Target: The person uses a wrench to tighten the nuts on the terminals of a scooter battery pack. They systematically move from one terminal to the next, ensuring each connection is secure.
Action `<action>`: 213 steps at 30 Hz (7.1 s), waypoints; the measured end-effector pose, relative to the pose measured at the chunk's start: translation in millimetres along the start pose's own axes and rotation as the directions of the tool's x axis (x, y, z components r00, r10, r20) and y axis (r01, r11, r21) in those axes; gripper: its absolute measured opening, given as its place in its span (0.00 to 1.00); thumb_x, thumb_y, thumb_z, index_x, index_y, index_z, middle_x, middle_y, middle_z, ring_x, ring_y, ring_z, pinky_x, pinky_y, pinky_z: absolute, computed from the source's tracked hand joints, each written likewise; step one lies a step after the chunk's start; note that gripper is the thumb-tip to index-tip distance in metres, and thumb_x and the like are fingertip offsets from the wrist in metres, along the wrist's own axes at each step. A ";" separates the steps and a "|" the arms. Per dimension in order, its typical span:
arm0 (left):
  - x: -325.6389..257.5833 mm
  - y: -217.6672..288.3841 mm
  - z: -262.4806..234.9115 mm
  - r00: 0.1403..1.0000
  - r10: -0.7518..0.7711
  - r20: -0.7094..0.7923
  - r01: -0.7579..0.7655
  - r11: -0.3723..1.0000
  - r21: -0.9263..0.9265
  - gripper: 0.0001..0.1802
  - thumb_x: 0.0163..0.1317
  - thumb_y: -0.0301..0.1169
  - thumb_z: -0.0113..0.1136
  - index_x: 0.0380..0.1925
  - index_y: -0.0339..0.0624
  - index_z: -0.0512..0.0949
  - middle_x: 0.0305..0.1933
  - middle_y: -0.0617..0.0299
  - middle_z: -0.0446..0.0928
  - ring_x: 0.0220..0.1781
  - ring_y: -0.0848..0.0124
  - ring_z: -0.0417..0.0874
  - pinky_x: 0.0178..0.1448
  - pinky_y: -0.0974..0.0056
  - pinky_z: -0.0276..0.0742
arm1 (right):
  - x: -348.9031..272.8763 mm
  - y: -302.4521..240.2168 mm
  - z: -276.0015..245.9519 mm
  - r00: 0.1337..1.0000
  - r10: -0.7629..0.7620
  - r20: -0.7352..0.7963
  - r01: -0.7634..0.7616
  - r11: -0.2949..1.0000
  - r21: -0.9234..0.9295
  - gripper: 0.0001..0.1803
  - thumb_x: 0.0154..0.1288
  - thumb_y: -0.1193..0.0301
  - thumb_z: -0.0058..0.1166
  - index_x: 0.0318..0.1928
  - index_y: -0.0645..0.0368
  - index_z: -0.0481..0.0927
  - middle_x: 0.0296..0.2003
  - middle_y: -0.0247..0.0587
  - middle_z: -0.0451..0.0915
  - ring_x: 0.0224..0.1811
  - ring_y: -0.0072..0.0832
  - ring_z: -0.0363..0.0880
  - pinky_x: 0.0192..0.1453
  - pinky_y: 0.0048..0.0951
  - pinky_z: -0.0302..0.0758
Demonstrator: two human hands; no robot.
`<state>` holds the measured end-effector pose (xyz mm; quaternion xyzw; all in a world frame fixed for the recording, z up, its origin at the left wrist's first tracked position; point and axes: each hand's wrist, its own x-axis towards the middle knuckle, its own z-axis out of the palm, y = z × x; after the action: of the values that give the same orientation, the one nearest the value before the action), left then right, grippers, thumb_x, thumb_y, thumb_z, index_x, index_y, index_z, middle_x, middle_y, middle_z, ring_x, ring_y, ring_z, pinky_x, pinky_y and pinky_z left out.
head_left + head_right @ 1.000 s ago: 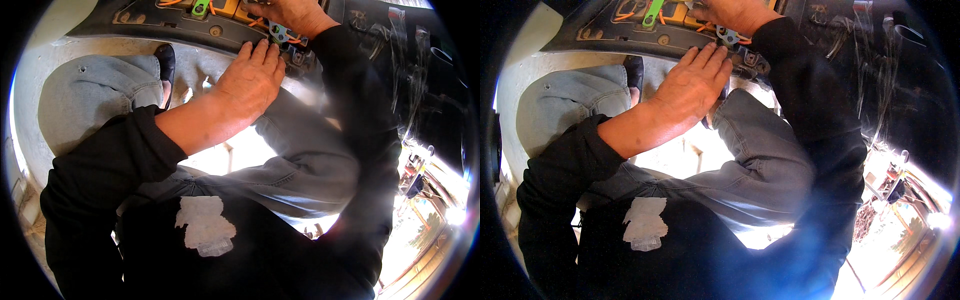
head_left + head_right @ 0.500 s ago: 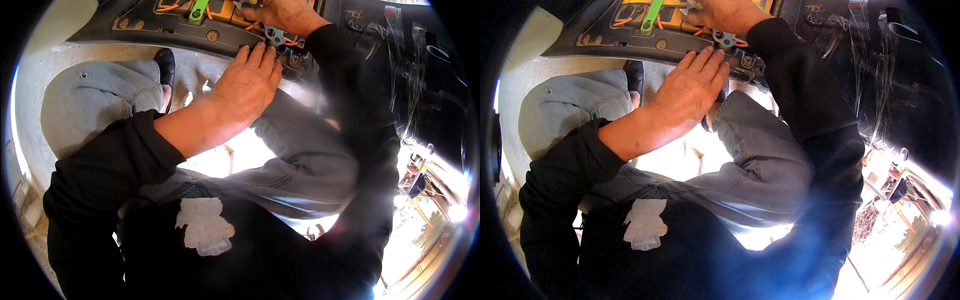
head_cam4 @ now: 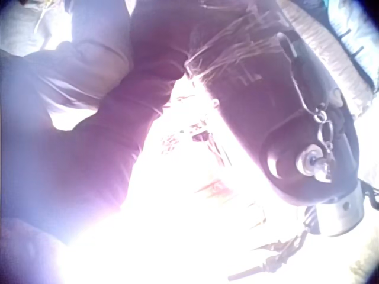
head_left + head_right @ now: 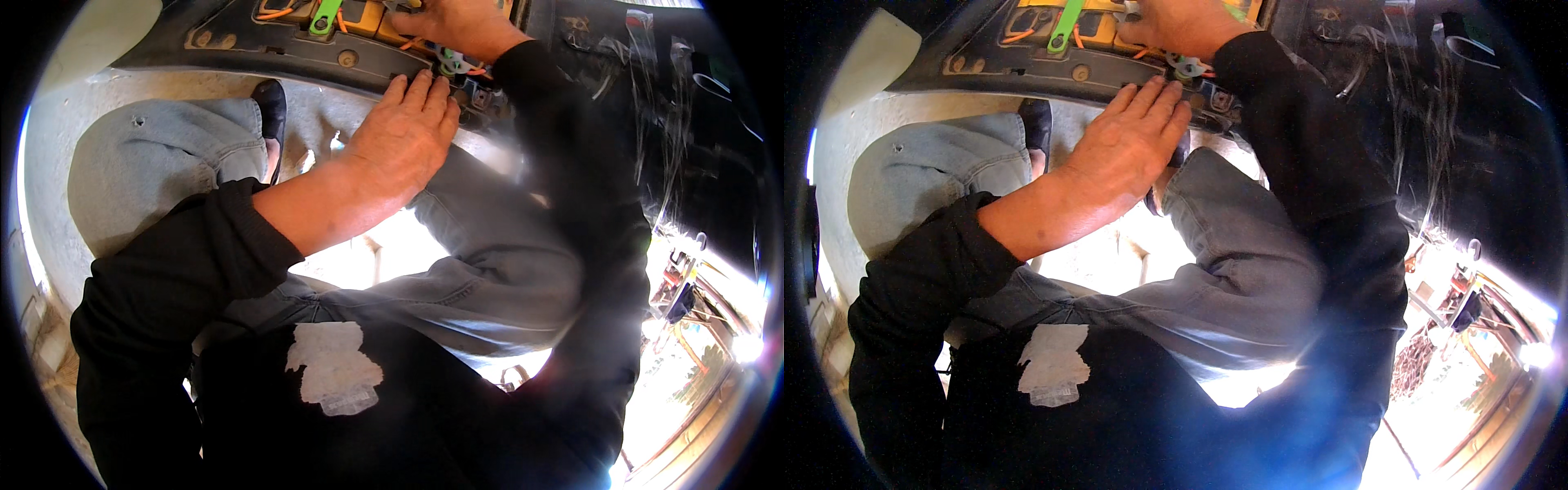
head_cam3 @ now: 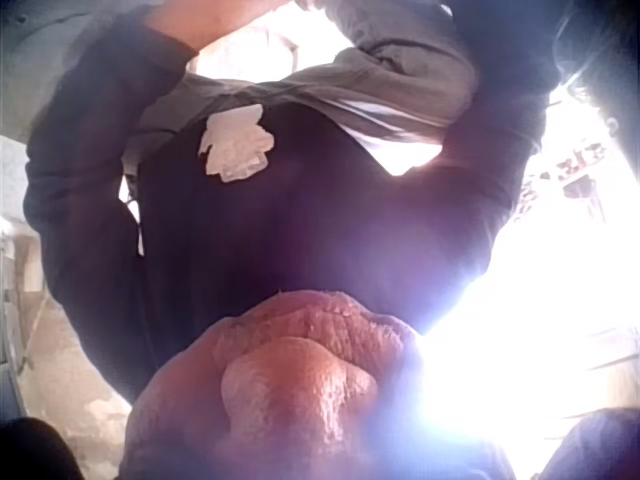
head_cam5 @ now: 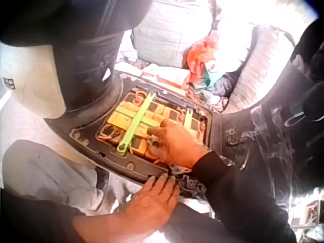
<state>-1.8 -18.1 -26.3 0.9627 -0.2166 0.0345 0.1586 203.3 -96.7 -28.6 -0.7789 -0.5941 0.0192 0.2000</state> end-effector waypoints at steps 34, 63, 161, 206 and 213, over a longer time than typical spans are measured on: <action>3.3 1.5 -6.5 0.999 0.038 0.018 -0.038 0.999 0.012 0.32 0.63 0.29 0.60 0.66 0.22 0.69 0.71 0.33 0.69 0.77 0.43 0.67 0.80 0.45 0.61 | -50.1 1.3 -23.6 0.785 0.555 -0.274 -0.609 0.773 -0.180 0.25 0.55 0.57 0.72 0.40 0.70 0.86 0.37 0.65 0.83 0.40 0.56 0.84 0.46 0.49 0.81; 3.4 4.7 -2.5 0.999 0.039 0.020 -0.040 0.995 0.093 0.32 0.63 0.31 0.61 0.65 0.23 0.71 0.70 0.33 0.70 0.75 0.43 0.70 0.79 0.45 0.63 | -31.2 2.5 -18.0 0.876 0.451 -0.172 -0.471 0.876 -0.106 0.24 0.58 0.59 0.72 0.46 0.67 0.85 0.43 0.65 0.81 0.42 0.56 0.83 0.46 0.49 0.80; 5.4 3.2 -2.5 1.000 0.020 -0.002 -0.020 1.000 0.017 0.34 0.59 0.32 0.66 0.64 0.23 0.71 0.70 0.34 0.71 0.74 0.43 0.70 0.78 0.47 0.64 | -74.8 3.4 -10.9 0.715 0.578 -0.393 -0.682 0.701 -0.211 0.24 0.58 0.56 0.69 0.44 0.66 0.87 0.36 0.58 0.84 0.40 0.51 0.84 0.45 0.47 0.79; 12.6 1.2 -5.6 1.000 0.014 0.021 -0.014 1.000 0.005 0.44 0.50 0.35 0.75 0.67 0.25 0.70 0.70 0.43 0.70 0.69 0.51 0.71 0.70 0.54 0.70 | -38.4 0.3 -19.9 0.845 0.509 -0.165 -0.526 0.847 -0.080 0.25 0.61 0.59 0.71 0.51 0.67 0.85 0.44 0.60 0.81 0.46 0.54 0.82 0.51 0.47 0.79; 12.5 3.6 -6.9 1.000 0.007 0.028 -0.008 1.000 0.024 0.42 0.52 0.34 0.73 0.66 0.27 0.71 0.70 0.39 0.71 0.72 0.47 0.71 0.75 0.52 0.67 | -14.1 -5.6 -18.1 0.984 0.173 0.041 -0.168 0.981 -0.093 0.18 0.66 0.64 0.65 0.50 0.63 0.82 0.42 0.57 0.80 0.41 0.53 0.80 0.48 0.49 0.79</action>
<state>7.9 -24.0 -17.0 0.9641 -0.2220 0.0244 0.1437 198.9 -113.9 -13.1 -0.8344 -0.5302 0.0289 0.1480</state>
